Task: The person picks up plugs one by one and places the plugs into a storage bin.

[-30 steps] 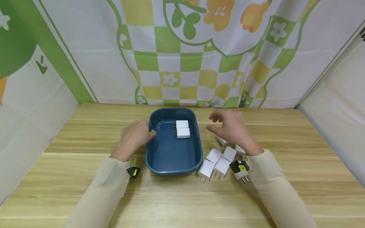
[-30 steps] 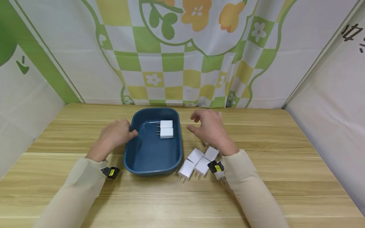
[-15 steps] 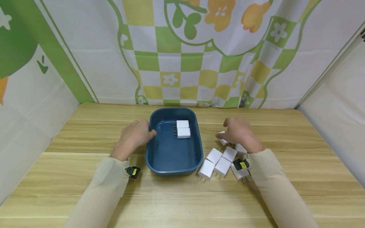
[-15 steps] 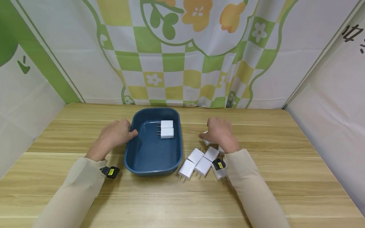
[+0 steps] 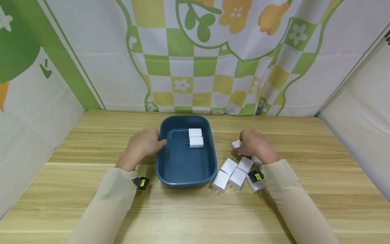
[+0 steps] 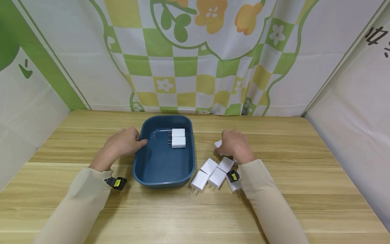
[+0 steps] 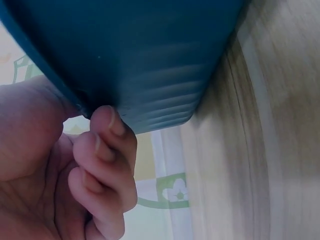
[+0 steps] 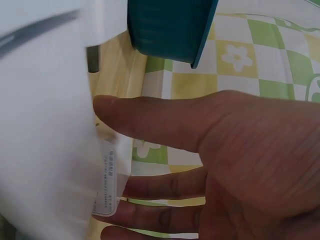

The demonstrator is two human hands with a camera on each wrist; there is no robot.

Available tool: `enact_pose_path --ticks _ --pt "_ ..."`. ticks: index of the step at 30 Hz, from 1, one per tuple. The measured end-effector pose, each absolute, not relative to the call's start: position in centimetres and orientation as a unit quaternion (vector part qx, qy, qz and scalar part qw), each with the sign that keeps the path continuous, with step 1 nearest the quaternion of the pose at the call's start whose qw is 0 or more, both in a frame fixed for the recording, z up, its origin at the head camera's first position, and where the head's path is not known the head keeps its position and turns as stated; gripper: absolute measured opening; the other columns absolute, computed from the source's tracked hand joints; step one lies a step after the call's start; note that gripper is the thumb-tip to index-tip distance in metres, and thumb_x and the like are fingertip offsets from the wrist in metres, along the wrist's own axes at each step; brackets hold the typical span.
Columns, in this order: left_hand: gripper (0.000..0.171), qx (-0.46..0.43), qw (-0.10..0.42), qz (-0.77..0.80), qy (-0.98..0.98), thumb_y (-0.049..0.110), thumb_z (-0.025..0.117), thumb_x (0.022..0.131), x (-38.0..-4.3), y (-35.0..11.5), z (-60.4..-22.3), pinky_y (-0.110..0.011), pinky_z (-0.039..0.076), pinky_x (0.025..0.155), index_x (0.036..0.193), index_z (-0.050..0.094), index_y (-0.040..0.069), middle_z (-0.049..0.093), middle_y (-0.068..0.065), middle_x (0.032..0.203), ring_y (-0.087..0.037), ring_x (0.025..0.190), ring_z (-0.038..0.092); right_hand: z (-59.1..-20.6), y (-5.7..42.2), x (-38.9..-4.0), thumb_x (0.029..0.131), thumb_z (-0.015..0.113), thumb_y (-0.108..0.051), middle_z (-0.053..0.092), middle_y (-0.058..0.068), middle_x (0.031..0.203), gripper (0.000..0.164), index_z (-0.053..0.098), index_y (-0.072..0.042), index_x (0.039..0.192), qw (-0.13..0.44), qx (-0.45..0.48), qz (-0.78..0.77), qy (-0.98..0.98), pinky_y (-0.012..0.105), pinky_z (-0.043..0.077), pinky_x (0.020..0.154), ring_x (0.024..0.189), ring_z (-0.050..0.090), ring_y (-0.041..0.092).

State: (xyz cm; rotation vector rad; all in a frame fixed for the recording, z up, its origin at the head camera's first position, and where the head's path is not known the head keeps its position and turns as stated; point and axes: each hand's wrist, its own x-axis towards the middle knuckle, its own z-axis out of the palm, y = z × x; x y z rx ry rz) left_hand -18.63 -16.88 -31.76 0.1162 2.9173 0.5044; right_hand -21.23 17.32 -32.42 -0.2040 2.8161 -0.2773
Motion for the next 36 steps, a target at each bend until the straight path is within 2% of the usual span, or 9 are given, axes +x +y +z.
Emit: enact_pose_path --ticks 10,19,27,32,36 --pt "0.036 0.044 0.098 0.158 0.982 0.028 0.055 0.1 -18.56 -16.84 -31.66 -0.037 0.04 0.054 0.068 0.055 0.011 0.05 -0.004 0.062 -0.024 0.06 0.051 -32.72 17.27 -21.45 0.086 0.079 -0.037 0.058 0.007 0.074 0.033 0.065 -0.007 0.084 0.152 -0.07 -0.085 0.982 0.036 0.04 0.058 0.066 0.052 0.023" --pt "0.035 0.041 0.101 0.158 0.981 0.027 0.056 0.1 -18.7 -16.74 -31.8 -0.035 0.039 0.052 0.07 0.058 0.009 0.05 -0.004 0.062 -0.022 0.059 0.051 -32.85 17.23 -21.41 0.087 0.079 -0.033 0.061 0.008 0.08 0.034 0.068 -0.003 0.097 0.145 -0.076 -0.096 0.982 0.036 0.04 0.059 0.069 0.053 0.024" --pt "0.034 0.041 0.098 0.155 0.982 0.028 0.057 0.1 -18.75 -16.77 -31.97 -0.035 0.04 0.052 0.072 0.059 0.008 0.051 -0.005 0.063 -0.023 0.06 0.052 -32.79 17.22 -21.39 0.085 0.08 -0.032 0.057 0.007 0.079 0.033 0.066 -0.004 0.098 0.129 -0.081 -0.106 0.983 0.035 0.039 0.058 0.069 0.051 0.023" --pt "0.034 0.04 0.1 0.157 0.982 0.029 0.057 0.1 -18.72 -16.74 -31.97 -0.035 0.041 0.052 0.073 0.059 0.008 0.051 -0.005 0.063 -0.023 0.06 0.052 -32.72 17.16 -21.38 0.085 0.08 -0.032 0.059 0.008 0.083 0.04 0.067 -0.002 0.109 0.117 -0.085 -0.106 0.984 0.036 0.041 0.06 0.073 0.053 0.024" --pt "0.034 0.036 0.1 0.16 0.981 0.029 0.057 0.1 -18.7 -16.67 -31.95 -0.035 0.041 0.052 0.073 0.06 0.008 0.052 -0.005 0.064 -0.023 0.06 0.052 -32.61 17.11 -21.34 0.085 0.08 -0.032 0.065 0.013 0.098 0.05 0.065 -0.001 0.121 0.105 -0.092 -0.105 0.985 0.04 0.045 0.066 0.081 0.057 0.027"
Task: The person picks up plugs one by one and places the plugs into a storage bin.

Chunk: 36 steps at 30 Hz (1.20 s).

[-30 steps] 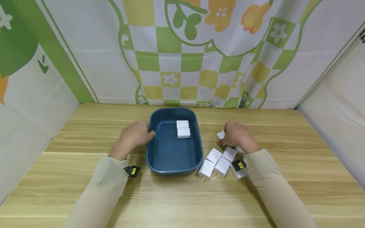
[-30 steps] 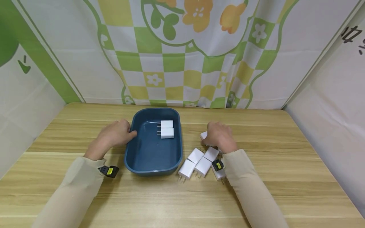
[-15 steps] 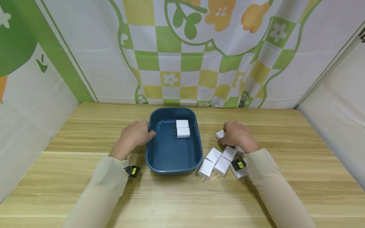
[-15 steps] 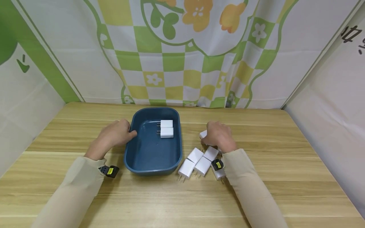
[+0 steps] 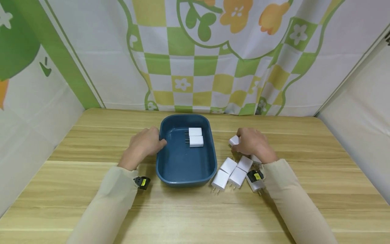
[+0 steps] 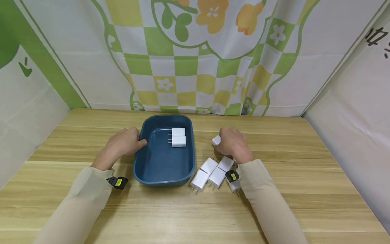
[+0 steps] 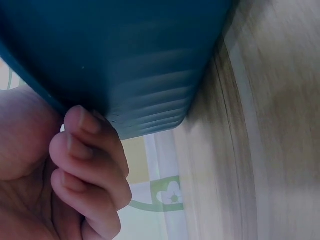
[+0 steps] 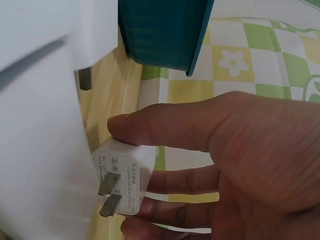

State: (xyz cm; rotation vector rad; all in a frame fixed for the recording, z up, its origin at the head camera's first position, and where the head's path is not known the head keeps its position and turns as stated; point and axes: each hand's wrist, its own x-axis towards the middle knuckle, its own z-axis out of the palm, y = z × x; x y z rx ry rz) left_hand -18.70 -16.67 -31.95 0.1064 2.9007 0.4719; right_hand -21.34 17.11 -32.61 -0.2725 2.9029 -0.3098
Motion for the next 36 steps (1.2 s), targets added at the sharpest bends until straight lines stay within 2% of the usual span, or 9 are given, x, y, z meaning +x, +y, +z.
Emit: enact_pose_path --ticks 3,6,13,22,28,33,36 --pt "0.033 0.032 0.1 0.16 0.982 0.028 0.058 0.1 -18.7 -16.7 -32.0 -0.035 0.041 0.053 0.074 0.06 0.007 0.052 -0.005 0.064 -0.023 0.061 0.052 -32.5 17.0 -21.2 0.086 0.08 -0.032 0.067 0.018 0.113 0.054 0.064 -0.001 0.126 0.098 -0.097 -0.108 0.985 0.044 0.049 0.071 0.089 0.061 0.029" --pt "0.033 0.031 0.1 0.161 0.981 0.027 0.058 0.1 -18.7 -16.7 -32.0 -0.035 0.041 0.052 0.075 0.061 0.007 0.052 -0.005 0.063 -0.022 0.06 0.052 -32.4 16.9 -21.2 0.085 0.08 -0.031 0.067 0.019 0.119 0.055 0.064 -0.001 0.128 0.092 -0.099 -0.112 0.984 0.047 0.05 0.075 0.094 0.062 0.031" --pt "0.032 0.031 0.101 0.164 0.981 0.026 0.057 0.1 -18.7 -16.7 -32.1 -0.033 0.04 0.05 0.075 0.061 0.006 0.052 -0.005 0.062 -0.021 0.058 0.051 -31.9 16.6 -21.1 0.087 0.079 -0.03 0.067 0.017 0.111 0.056 0.062 0.001 0.129 0.082 -0.107 -0.127 0.983 0.044 0.047 0.073 0.09 0.06 0.03" --pt "0.031 0.021 0.102 0.165 0.981 0.026 0.058 0.099 -18.8 -16.7 -32.0 -0.035 0.042 0.052 0.076 0.06 0.006 0.053 -0.006 0.065 -0.023 0.06 0.053 -30.5 15.8 -20.3 0.086 0.079 -0.025 0.068 0.015 0.109 0.048 0.064 -0.001 0.124 0.042 -0.137 -0.132 0.981 0.042 0.049 0.066 0.082 0.061 0.027" --pt "0.031 0.018 0.105 0.166 0.98 0.027 0.058 0.1 -18.9 -16.6 -31.9 -0.035 0.041 0.053 0.078 0.061 0.005 0.052 -0.005 0.065 -0.023 0.06 0.052 -29.4 15.0 -19.8 0.087 0.078 -0.026 0.068 0.014 0.112 0.05 0.063 -0.002 0.128 0.032 -0.147 -0.125 0.981 0.044 0.051 0.069 0.086 0.062 0.027" --pt "0.032 0.017 0.105 0.162 0.981 0.027 0.058 0.1 -18.9 -16.5 -31.9 -0.034 0.041 0.051 0.077 0.061 0.005 0.051 -0.005 0.064 -0.022 0.059 0.052 -28.7 14.1 -19.6 0.088 0.076 -0.028 0.068 0.011 0.104 0.051 0.062 -0.003 0.13 0.016 -0.162 -0.121 0.979 0.042 0.049 0.067 0.082 0.061 0.025" --pt "0.031 0.018 0.102 0.161 0.982 0.027 0.058 0.1 -18.9 -16.5 -32.0 -0.035 0.042 0.052 0.078 0.062 0.005 0.052 -0.005 0.064 -0.022 0.059 0.052 -28.3 13.5 -19.5 0.089 0.075 -0.028 0.067 0.01 0.106 0.049 0.062 -0.005 0.13 -0.003 -0.177 -0.113 0.978 0.043 0.049 0.068 0.085 0.061 0.026"
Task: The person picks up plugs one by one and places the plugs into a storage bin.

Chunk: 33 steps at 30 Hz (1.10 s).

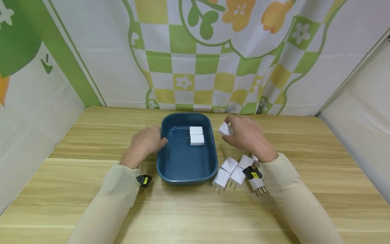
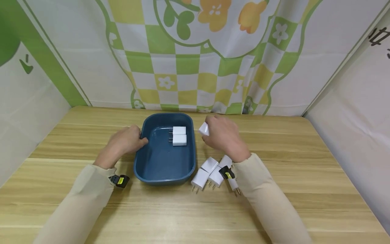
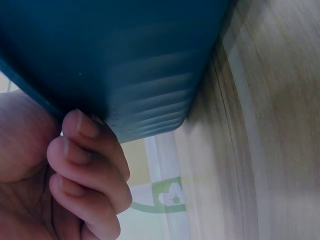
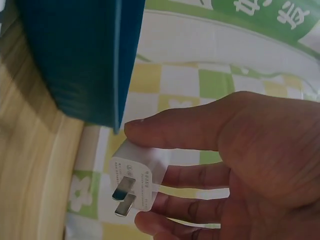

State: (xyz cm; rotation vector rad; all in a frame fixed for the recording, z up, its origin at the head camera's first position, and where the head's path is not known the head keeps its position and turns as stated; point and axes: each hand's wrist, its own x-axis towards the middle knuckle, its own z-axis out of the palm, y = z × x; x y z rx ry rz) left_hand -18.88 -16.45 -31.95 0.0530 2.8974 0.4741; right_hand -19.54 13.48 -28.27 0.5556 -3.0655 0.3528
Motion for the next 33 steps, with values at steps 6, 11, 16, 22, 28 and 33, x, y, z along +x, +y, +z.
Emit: enact_pose_path --ticks 6,11,16,22,28,33 --pt "0.031 0.017 0.1 0.16 0.982 0.027 0.058 0.099 -18.7 -16.4 -32.0 -0.036 0.043 0.053 0.076 0.061 0.006 0.053 -0.006 0.064 -0.023 0.06 0.053 -27.1 11.3 -19.4 0.09 0.075 -0.028 0.065 0.013 0.123 0.05 0.061 -0.004 0.132 0.031 0.228 0.085 -0.969 0.048 0.05 0.085 0.105 0.062 0.032" --pt "0.032 0.016 0.101 0.157 0.982 0.028 0.058 0.1 -18.7 -16.4 -31.9 -0.037 0.043 0.055 0.076 0.061 0.006 0.053 -0.006 0.065 -0.024 0.061 0.054 -26.5 8.9 -19.3 0.092 0.074 -0.029 0.064 0.015 0.127 0.049 0.061 -0.004 0.132 0.036 0.279 0.066 -0.957 0.05 0.046 0.096 0.116 0.059 0.036" --pt "0.03 0.016 0.102 0.155 0.982 0.028 0.058 0.1 -18.7 -16.5 -31.9 -0.039 0.044 0.056 0.079 0.062 0.006 0.054 -0.007 0.067 -0.025 0.063 0.055 -26.2 7.0 -19.7 0.093 0.073 -0.029 0.064 0.013 0.125 0.048 0.061 -0.005 0.132 0.028 0.317 0.053 -0.947 0.047 0.045 0.098 0.114 0.059 0.033" --pt "0.029 0.018 0.099 0.153 0.983 0.028 0.059 0.098 -18.9 -16.4 -31.8 -0.042 0.047 0.059 0.083 0.064 0.004 0.058 -0.009 0.073 -0.027 0.07 0.058 -26.2 5.7 -20.7 0.092 0.074 -0.028 0.064 0.01 0.126 0.05 0.06 -0.007 0.135 0.005 0.33 0.073 -0.941 0.043 0.048 0.087 0.111 0.058 0.03" --pt "0.028 0.018 0.099 0.151 0.983 0.029 0.059 0.098 -19.0 -16.4 -31.9 -0.048 0.05 0.065 0.088 0.065 0.004 0.061 -0.011 0.079 -0.03 0.075 0.06 -26.0 4.2 -21.8 0.092 0.075 -0.029 0.064 0.008 0.127 0.053 0.059 -0.009 0.139 -0.035 0.325 0.087 -0.941 0.04 0.048 0.082 0.109 0.059 0.027" --pt "0.028 0.016 0.103 0.149 0.983 0.029 0.059 0.098 -18.9 -16.4 -31.9 -0.046 0.049 0.063 0.09 0.065 0.003 0.06 -0.011 0.077 -0.029 0.073 0.059 -26.1 3.2 -22.6 0.092 0.075 -0.028 0.066 0.005 0.12 0.05 0.061 -0.011 0.136 -0.053 0.321 0.099 -0.941 0.037 0.049 0.074 0.093 0.06 0.021"
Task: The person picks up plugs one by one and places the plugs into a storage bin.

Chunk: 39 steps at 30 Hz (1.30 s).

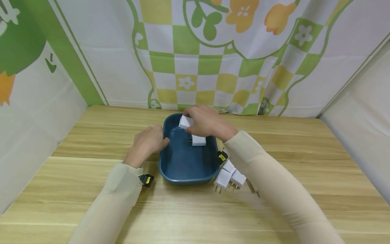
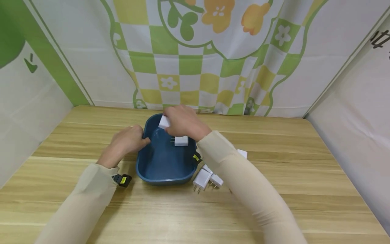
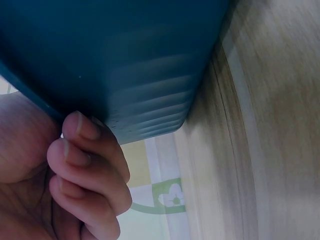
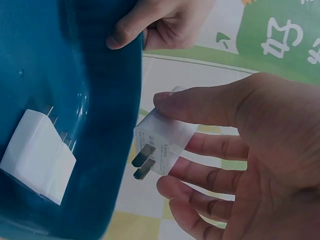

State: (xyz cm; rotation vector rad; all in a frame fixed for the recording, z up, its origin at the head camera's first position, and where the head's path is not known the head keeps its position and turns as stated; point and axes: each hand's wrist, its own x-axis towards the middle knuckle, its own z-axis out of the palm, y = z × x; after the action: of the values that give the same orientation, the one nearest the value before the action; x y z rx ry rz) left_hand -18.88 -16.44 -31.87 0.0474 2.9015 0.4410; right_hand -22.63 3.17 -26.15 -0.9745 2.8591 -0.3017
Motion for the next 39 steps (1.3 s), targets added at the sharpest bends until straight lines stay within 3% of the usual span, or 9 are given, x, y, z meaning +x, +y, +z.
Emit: enact_pose_path --ticks 10,18,39 --pt "0.027 0.018 0.105 0.147 0.983 0.029 0.06 0.099 -18.9 -16.3 -32.0 -0.042 0.047 0.059 0.089 0.063 0.004 0.058 -0.01 0.075 -0.028 0.07 0.058 -27.3 1.3 -24.3 0.093 0.074 -0.03 0.065 0.004 0.123 0.049 0.06 -0.013 0.137 0.083 -0.314 -0.084 0.942 0.037 0.049 0.08 0.1 0.061 0.021" --pt "0.028 0.017 0.106 0.148 0.983 0.029 0.059 0.1 -18.9 -16.1 -32.0 -0.038 0.045 0.056 0.086 0.063 0.005 0.057 -0.009 0.073 -0.026 0.066 0.056 -28.5 0.5 -25.2 0.092 0.075 -0.029 0.066 0.004 0.116 0.046 0.062 -0.013 0.133 0.1 -0.304 -0.074 0.944 0.038 0.048 0.076 0.094 0.059 0.021" --pt "0.027 0.018 0.096 0.147 0.984 0.029 0.06 0.098 -18.9 -16.4 -32.0 -0.041 0.046 0.056 0.085 0.062 0.005 0.058 -0.011 0.075 -0.028 0.068 0.057 -31.0 -0.9 -25.9 0.092 0.075 -0.024 0.066 0.004 0.109 0.035 0.064 -0.015 0.125 0.078 -0.305 -0.048 0.948 0.041 0.048 0.081 0.096 0.061 0.023"
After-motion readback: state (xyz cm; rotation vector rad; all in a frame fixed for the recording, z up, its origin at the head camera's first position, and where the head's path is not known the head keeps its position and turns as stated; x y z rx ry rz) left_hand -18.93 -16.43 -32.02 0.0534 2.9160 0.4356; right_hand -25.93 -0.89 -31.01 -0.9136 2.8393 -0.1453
